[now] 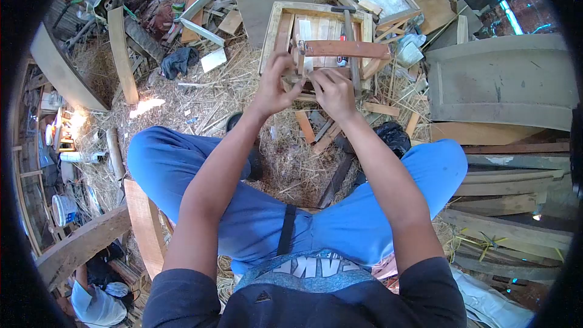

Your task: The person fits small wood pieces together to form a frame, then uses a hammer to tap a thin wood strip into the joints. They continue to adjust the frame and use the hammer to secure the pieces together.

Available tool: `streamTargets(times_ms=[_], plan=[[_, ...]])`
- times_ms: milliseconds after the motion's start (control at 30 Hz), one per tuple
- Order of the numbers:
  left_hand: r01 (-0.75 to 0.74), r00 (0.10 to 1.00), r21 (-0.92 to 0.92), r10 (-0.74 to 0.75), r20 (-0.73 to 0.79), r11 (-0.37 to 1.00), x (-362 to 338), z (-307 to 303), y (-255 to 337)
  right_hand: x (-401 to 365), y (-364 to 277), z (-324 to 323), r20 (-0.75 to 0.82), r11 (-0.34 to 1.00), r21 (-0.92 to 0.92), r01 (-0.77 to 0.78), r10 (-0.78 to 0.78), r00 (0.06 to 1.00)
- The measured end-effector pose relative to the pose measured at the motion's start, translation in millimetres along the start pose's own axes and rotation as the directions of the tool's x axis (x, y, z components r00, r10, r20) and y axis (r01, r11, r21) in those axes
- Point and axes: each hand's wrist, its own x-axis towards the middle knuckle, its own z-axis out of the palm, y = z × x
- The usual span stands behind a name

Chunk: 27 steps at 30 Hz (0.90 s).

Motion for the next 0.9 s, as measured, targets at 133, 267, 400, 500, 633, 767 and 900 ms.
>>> streamTargets(times_ms=[133, 267, 400, 500, 633, 767, 900], plan=[[-0.144, 0.989, 0.269, 0.130, 0.067, 0.952, -5, -2, 12, -2, 7, 5, -0.031, 0.998, -0.006, 0.068, -0.068, 0.997], [-0.095, 0.995, 0.237, 0.083, 0.059, 0.967, -17, 4, 14, -1, 6, 5, -0.068, 0.996, 0.006, 0.088, -0.087, 0.994], [-0.071, 0.997, 0.336, 0.065, 0.031, 0.939, -23, 11, 15, -2, 5, 4, -0.058, 0.998, 0.011, 0.059, -0.059, 0.997], [-0.080, 0.996, 0.383, 0.093, -0.016, 0.920, -29, 17, 11, -2, 5, 5, -0.060, 0.998, 0.014, 0.057, -0.056, 0.997], [-0.118, 0.987, 0.418, 0.154, -0.052, 0.901, -29, 24, 15, -2, 6, 5, -0.070, 0.998, -0.007, 0.066, -0.066, 0.995], [-0.093, 0.988, 0.447, 0.139, -0.073, 0.890, -30, 29, 16, -3, 4, 4, -0.064, 0.997, -0.006, 0.071, -0.071, 0.995], [-0.074, 0.986, 0.474, 0.136, -0.099, 0.878, -29, 36, 19, -3, 3, 4, -0.071, 0.997, 0.008, 0.071, -0.071, 0.995]])
